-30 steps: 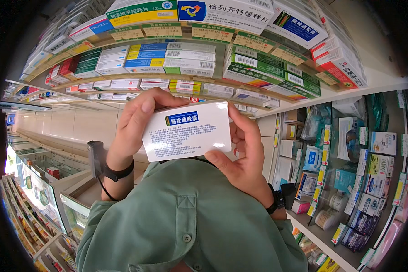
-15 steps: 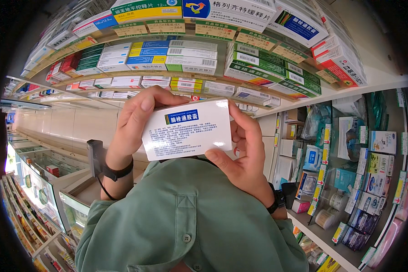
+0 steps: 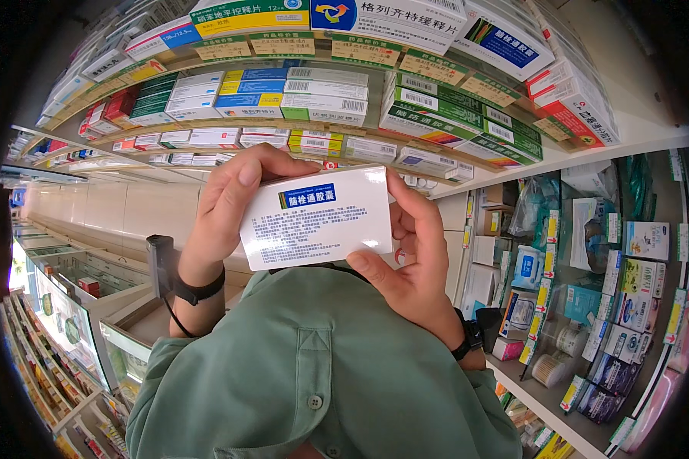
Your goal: The recorder organizes medication boxes by taking them from a counter and placing them onto pharmacy shelves.
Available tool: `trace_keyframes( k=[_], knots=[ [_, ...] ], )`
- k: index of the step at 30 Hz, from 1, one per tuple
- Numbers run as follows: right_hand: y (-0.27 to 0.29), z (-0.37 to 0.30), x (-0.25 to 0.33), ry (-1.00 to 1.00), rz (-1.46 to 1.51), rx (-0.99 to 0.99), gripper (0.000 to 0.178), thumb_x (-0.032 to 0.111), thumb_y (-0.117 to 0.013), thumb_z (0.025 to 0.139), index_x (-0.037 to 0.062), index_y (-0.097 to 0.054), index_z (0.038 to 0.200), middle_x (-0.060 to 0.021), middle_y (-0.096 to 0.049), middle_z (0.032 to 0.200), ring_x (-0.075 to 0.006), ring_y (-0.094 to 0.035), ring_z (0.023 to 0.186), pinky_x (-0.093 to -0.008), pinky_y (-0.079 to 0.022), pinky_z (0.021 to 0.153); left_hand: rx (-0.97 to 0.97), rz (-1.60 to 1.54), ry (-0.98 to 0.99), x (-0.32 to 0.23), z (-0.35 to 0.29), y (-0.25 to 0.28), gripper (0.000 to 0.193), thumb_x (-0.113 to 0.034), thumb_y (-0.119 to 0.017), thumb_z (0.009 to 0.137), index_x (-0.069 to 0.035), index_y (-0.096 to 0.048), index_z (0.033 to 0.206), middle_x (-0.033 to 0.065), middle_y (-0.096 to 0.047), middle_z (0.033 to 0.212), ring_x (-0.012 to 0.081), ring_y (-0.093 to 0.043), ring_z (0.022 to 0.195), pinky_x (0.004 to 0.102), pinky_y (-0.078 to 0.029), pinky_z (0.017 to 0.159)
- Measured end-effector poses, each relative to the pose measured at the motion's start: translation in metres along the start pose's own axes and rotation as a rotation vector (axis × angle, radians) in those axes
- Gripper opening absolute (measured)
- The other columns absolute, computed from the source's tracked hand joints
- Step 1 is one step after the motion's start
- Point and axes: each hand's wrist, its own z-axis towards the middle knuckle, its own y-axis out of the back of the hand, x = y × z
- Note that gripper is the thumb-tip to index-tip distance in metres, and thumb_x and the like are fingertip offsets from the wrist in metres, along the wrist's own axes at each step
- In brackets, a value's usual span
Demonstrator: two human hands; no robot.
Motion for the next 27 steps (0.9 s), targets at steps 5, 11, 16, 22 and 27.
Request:
trace_keyframes(
  k=[5, 11, 16, 22, 27],
  knots=[
    [0.0006, 0.0005, -0.0005, 0.0, -0.01, 0.005, 0.073, 0.014, -0.072, 0.082, -0.0001, -0.028, 0.139, -0.0174, -0.051, 0.125, -0.0217, -0.057, 0.108, -0.0342, -0.046, 0.092, -0.003, 0.001, 0.003, 0.0002, 0.0004, -0.0004, 0.049, -0.034, -0.035, 0.099, 0.009, -0.058, 0.107, 0.0189, -0.062, 0.106, 0.0227, -0.061, 0.098, 0.0325, -0.047, 0.087],
    [0.0026, 0.0006, -0.0023, 0.002, -0.009, 0.005, 0.073, 0.013, -0.072, 0.082, 0.0, -0.028, 0.139, -0.0168, -0.051, 0.126, -0.0211, -0.057, 0.107, -0.0339, -0.046, 0.092, -0.016, -0.022, 0.007, 0.0025, 0.0015, -0.0005, 0.048, -0.033, -0.036, 0.099, 0.009, -0.058, 0.107, 0.0186, -0.062, 0.106, 0.0228, -0.061, 0.099, 0.0328, -0.047, 0.088],
    [0.0035, 0.0, -0.0043, 0.005, -0.003, 0.017, 0.074, 0.014, -0.072, 0.082, 0.0001, -0.028, 0.139, -0.0174, -0.048, 0.131, -0.0218, -0.057, 0.109, -0.0348, -0.047, 0.092, -0.021, -0.083, -0.043, 0.0033, 0.0021, -0.0021, 0.037, -0.026, -0.039, 0.1, 0.004, -0.061, 0.107, 0.0101, -0.064, 0.103, 0.0139, -0.059, 0.091, 0.0262, -0.046, 0.08],
    [0.0035, -0.0019, -0.0042, -0.021, -0.007, 0.008, 0.073, 0.014, -0.072, 0.082, 0.0002, -0.028, 0.139, -0.0179, -0.043, 0.136, -0.0237, -0.054, 0.114, -0.0362, -0.046, 0.095, 0.005, -0.01, 0.003, 0.0004, 0.0012, 0.0002, 0.047, -0.033, -0.037, 0.099, 0.008, -0.06, 0.106, 0.017, -0.064, 0.105, 0.0205, -0.061, 0.097, 0.0313, -0.047, 0.086],
    [0.0034, -0.0028, -0.0047, -0.028, -0.014, 0.017, 0.073, 0.014, -0.072, 0.082, 0.0002, -0.028, 0.139, -0.0179, -0.043, 0.136, -0.024, -0.054, 0.114, -0.0363, -0.046, 0.095, -0.009, 0.014, 0.008, 0.0005, 0.0004, -0.0002, 0.047, -0.033, -0.037, 0.099, 0.007, -0.06, 0.106, 0.0171, -0.064, 0.105, 0.0202, -0.061, 0.097, 0.0311, -0.047, 0.086]
  ],
)
